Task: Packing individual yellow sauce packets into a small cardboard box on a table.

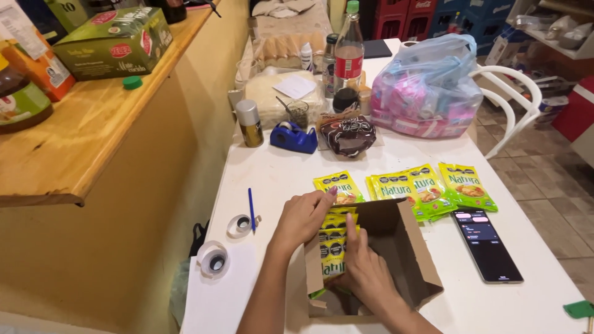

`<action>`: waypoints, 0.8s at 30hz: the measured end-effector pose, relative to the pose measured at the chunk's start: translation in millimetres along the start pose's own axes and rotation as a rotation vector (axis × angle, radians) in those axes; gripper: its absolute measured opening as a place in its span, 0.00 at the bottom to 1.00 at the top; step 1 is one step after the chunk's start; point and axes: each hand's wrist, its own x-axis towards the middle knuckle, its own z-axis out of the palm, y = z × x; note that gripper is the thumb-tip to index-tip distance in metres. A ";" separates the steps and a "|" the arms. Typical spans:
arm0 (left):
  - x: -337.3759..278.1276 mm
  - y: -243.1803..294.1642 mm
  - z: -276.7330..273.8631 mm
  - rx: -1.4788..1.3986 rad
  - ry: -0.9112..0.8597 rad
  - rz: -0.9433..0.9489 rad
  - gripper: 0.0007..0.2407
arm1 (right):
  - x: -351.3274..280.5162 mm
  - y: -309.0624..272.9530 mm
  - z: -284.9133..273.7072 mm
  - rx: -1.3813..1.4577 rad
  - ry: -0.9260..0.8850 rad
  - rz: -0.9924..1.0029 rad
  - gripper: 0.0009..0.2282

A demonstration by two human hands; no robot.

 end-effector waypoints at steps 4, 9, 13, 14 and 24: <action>-12.9 0.9 1.4 0.161 -0.115 -0.007 0.26 | -1.8 1.3 5.6 0.056 0.101 -0.055 0.67; -25.6 3.8 37.1 0.517 -0.124 0.071 0.52 | -11.5 0.8 10.6 0.084 0.077 -0.049 0.67; -17.1 1.0 63.6 0.796 0.096 0.081 0.45 | -19.9 8.9 15.1 -0.037 0.036 -0.104 0.58; -17.2 5.6 58.3 0.769 0.037 0.033 0.46 | -21.8 10.5 13.9 -0.219 -0.005 -0.139 0.54; -9.7 -5.1 65.9 0.781 0.103 0.068 0.48 | -60.2 2.8 -95.7 0.085 -0.325 -0.003 0.51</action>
